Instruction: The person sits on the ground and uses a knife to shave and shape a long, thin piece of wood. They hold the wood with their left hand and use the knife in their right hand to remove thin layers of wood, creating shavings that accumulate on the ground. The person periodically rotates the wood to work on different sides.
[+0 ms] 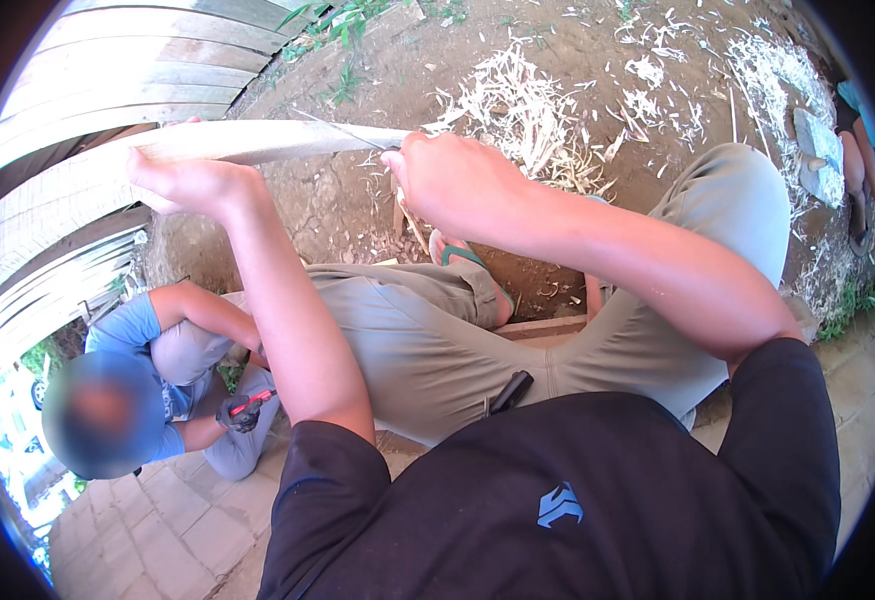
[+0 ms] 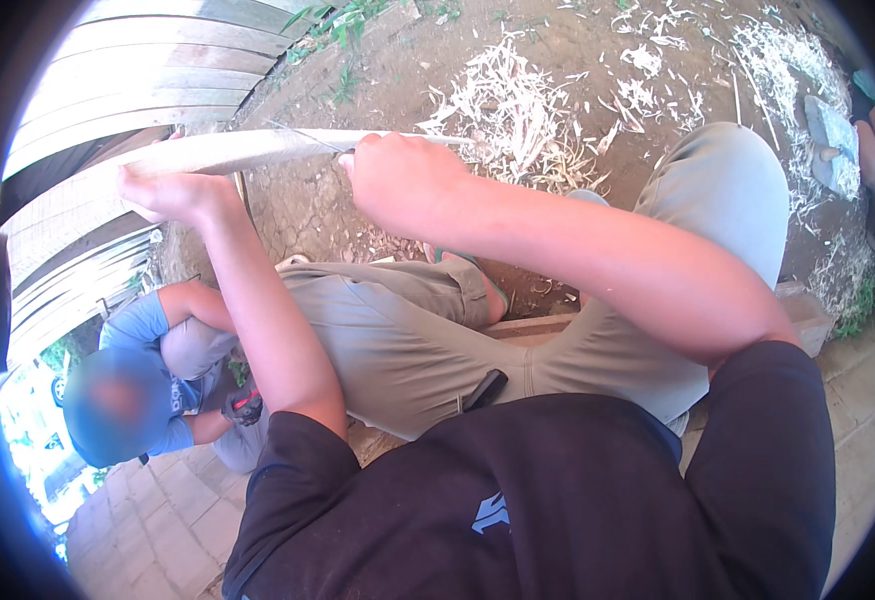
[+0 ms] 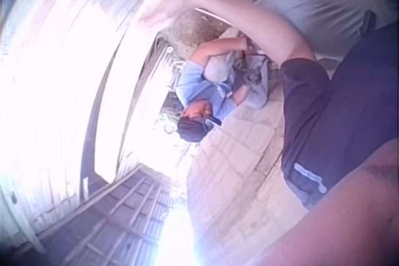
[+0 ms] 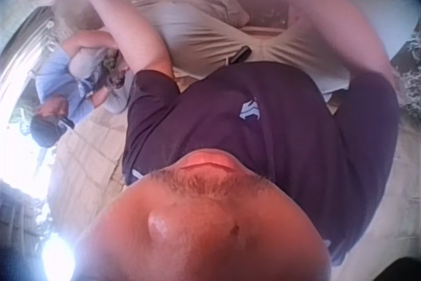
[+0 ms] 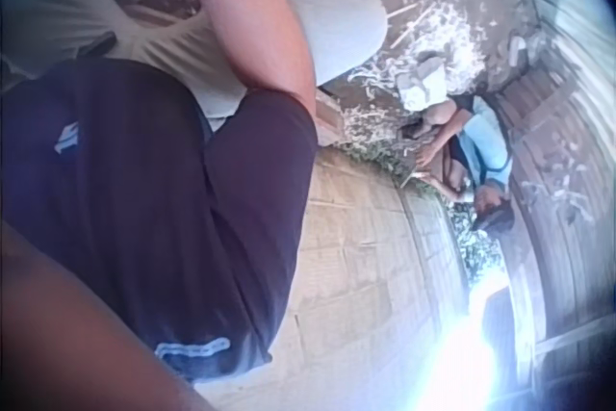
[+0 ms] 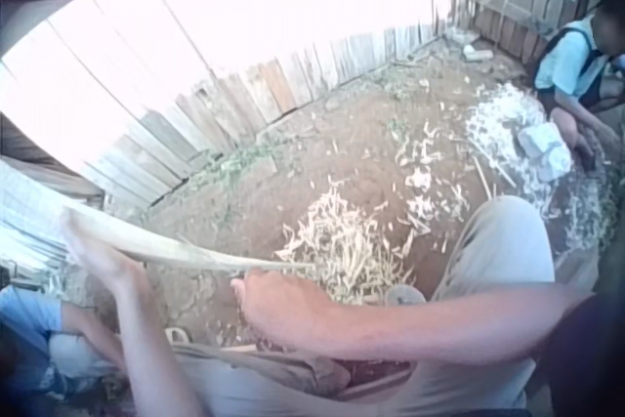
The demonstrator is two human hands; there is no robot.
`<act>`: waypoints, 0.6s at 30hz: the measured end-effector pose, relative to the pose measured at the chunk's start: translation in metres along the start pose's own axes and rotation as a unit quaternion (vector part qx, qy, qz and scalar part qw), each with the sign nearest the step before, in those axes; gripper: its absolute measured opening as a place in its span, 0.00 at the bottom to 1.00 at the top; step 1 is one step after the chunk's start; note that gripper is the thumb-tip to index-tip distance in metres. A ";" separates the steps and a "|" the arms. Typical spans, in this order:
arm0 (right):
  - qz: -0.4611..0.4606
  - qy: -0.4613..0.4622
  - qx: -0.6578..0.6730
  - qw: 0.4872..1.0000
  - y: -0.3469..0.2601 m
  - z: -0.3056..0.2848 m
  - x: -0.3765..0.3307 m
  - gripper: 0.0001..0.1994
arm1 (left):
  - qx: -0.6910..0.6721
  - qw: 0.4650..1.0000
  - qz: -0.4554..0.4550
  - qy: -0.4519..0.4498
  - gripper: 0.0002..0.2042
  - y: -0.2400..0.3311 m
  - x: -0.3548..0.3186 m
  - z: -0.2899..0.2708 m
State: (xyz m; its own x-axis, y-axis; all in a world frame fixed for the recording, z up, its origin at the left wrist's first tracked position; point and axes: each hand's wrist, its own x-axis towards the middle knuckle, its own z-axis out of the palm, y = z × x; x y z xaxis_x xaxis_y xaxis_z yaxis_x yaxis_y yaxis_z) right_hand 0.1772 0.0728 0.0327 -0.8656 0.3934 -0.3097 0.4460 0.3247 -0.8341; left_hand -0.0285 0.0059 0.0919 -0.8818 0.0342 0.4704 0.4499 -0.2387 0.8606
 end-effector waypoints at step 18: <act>0.123 -0.022 0.051 0.991 0.071 -0.007 0.040 0.25 | -0.196 0.935 -0.025 -0.293 0.30 0.016 0.018 -0.002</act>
State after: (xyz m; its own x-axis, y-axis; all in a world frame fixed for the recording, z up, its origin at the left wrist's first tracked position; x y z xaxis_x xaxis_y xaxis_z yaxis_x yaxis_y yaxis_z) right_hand 0.1754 0.1175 -0.0359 -0.7431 0.4115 -0.5277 0.6221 0.1343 -0.7714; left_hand -0.0373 0.0009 0.1136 -0.6195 0.5532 0.5569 0.2224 -0.5567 0.8004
